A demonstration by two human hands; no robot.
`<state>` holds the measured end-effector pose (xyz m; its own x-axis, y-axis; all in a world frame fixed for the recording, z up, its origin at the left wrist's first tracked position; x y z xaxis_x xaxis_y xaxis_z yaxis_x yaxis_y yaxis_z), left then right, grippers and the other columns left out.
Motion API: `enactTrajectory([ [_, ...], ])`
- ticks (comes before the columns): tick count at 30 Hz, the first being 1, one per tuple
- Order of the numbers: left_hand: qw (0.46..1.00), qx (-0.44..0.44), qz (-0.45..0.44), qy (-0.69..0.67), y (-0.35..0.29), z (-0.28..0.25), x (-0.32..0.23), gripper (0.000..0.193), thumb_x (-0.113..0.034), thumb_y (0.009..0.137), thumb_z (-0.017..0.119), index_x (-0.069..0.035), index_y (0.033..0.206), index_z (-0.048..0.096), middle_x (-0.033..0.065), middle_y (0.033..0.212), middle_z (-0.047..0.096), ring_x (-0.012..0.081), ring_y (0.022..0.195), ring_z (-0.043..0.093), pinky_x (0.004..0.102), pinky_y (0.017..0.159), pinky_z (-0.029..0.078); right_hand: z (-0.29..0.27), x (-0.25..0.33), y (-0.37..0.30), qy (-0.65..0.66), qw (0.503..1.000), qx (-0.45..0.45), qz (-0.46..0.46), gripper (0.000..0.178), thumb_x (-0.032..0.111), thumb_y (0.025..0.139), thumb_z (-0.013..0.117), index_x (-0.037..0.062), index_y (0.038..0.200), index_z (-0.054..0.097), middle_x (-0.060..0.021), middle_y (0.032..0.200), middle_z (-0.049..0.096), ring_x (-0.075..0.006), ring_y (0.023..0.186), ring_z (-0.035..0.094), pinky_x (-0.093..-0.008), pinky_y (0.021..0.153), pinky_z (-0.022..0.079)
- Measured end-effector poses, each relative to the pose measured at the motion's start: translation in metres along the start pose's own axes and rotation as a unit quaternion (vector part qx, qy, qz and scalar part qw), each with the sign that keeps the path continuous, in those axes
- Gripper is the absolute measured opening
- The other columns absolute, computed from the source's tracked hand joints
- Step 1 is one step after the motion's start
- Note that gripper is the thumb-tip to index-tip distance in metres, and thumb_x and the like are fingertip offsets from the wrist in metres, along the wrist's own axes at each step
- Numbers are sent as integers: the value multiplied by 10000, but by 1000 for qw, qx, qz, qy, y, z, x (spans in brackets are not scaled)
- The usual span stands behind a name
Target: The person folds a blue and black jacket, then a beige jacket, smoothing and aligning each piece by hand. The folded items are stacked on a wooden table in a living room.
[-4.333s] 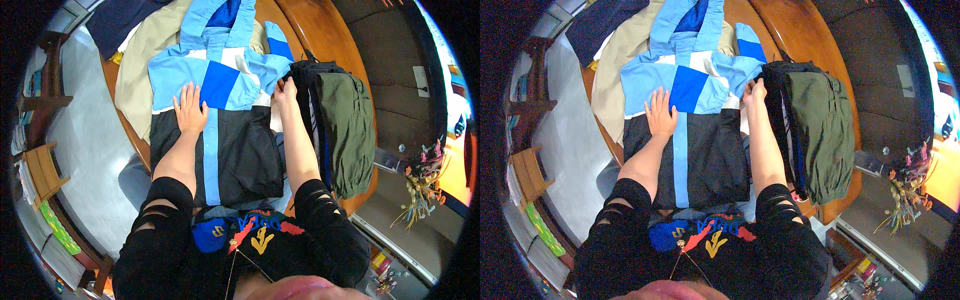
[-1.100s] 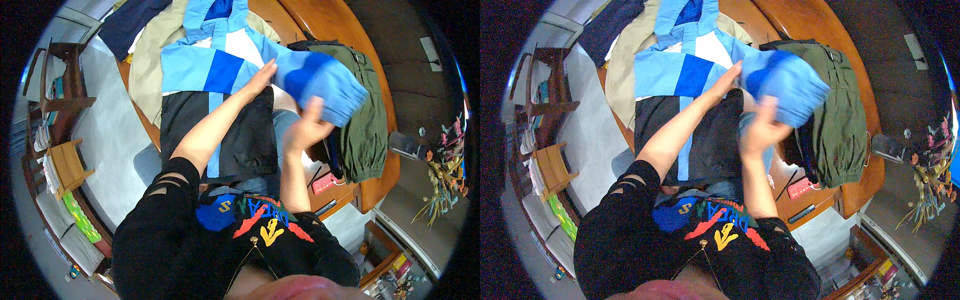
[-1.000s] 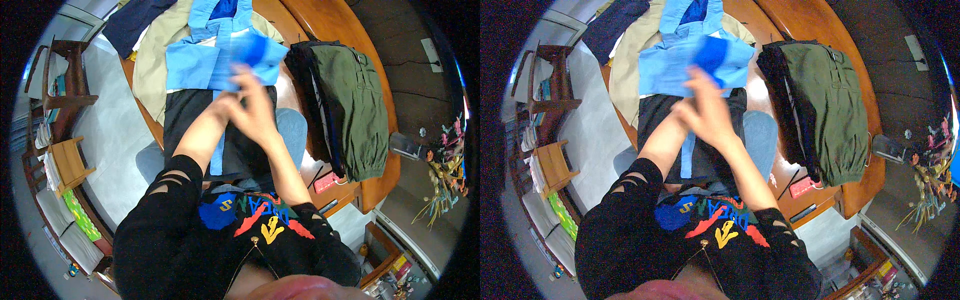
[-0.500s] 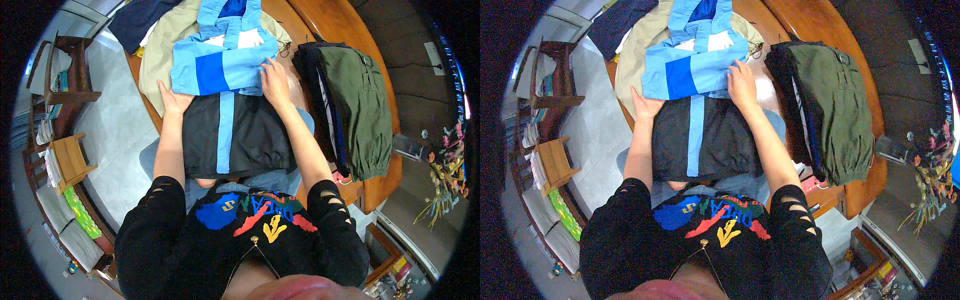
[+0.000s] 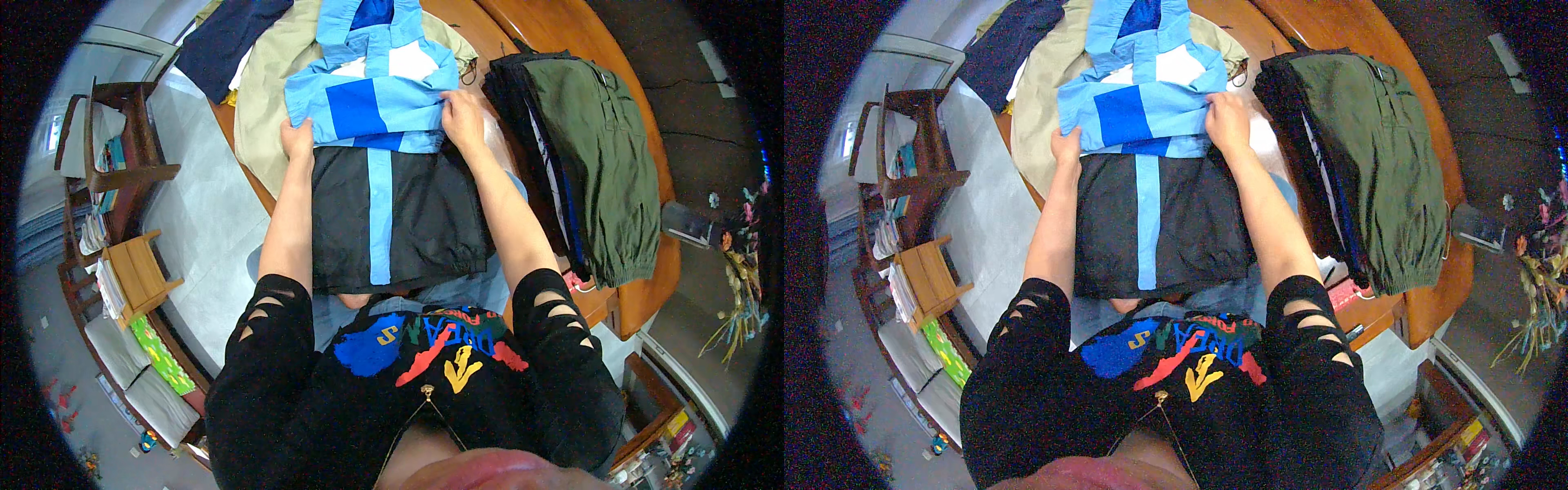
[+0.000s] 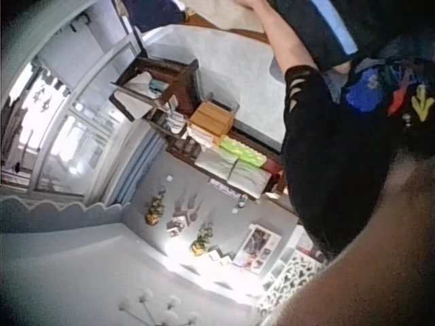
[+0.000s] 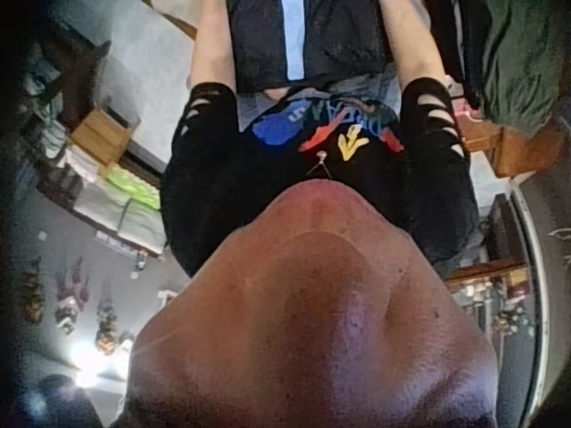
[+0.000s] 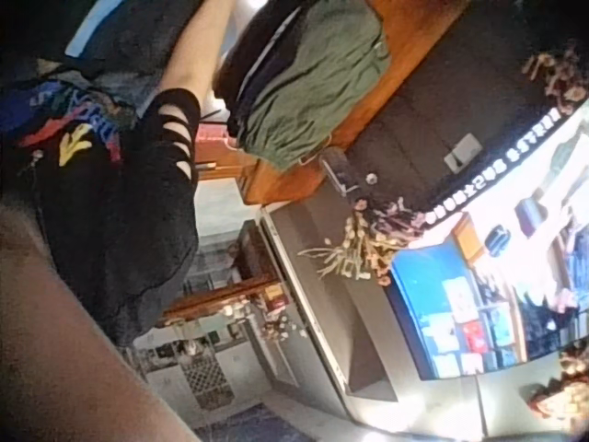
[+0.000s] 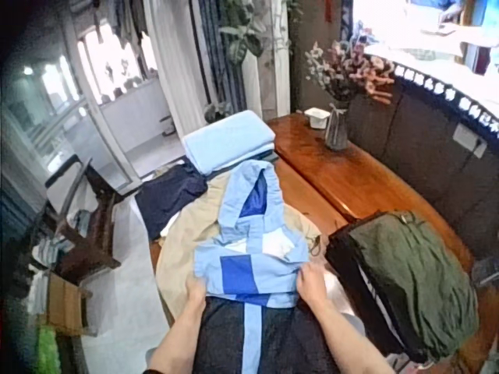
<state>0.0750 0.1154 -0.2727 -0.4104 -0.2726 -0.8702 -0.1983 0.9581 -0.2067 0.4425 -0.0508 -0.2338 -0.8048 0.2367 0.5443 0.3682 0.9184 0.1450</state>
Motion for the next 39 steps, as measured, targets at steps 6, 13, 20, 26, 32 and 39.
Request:
enactTrajectory([
  [6,993,1,35,-110,-8,-6,-2,466,-18,865,699,43,1293,526,184,1213,649,292,1124,638,382,1006,474,26,-6,23,201,975,-94,-22,643,25,900,580,-20,1516,398,-282,1603,336,-404,1443,389,-432,1206,322],
  [13,885,3,411,218,-47,19,-104,471,-41,842,635,12,1303,556,212,1284,595,406,1268,535,478,1080,414,2,4,31,128,986,-101,-37,585,-11,894,535,39,1469,445,-181,1612,377,-407,1332,528,-465,1075,471],
  [20,813,141,422,376,-61,126,-136,555,-206,869,708,-95,1394,566,172,1350,616,364,1301,547,456,1061,445,-2,14,32,160,986,-41,19,647,-31,900,505,107,1524,407,-136,1634,357,-378,1408,460,-446,1083,465],
  [26,781,192,438,403,-69,155,-151,280,-283,892,695,-115,1114,722,116,1348,628,309,1223,588,519,1021,445,-1,20,34,159,987,-6,-27,697,-16,905,520,172,1559,367,-64,1646,354,-363,1343,530,-451,1041,504],
  [32,750,525,271,296,-70,180,-124,245,-196,918,645,-51,1103,713,145,1162,706,290,1074,671,367,939,510,-1,13,39,114,993,-34,-1,233,21,859,552,123,1012,696,-115,1020,656,-380,962,650,-476,789,525],
  [39,743,493,371,260,-74,227,-107,312,-124,881,656,-8,1168,693,218,1187,699,358,1157,655,431,997,507,-4,8,42,154,986,-57,-10,153,32,861,518,74,887,662,-128,913,656,-371,899,660,-462,747,504],
])
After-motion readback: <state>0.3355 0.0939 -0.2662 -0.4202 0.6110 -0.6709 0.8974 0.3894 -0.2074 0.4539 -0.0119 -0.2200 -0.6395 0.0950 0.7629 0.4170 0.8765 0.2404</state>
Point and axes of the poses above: each hand's wrist, its own y-axis towards the middle knuckle, its own z-axis out of the palm, x = y × z, the point moved 6 cm from there along y, towards the middle knuckle
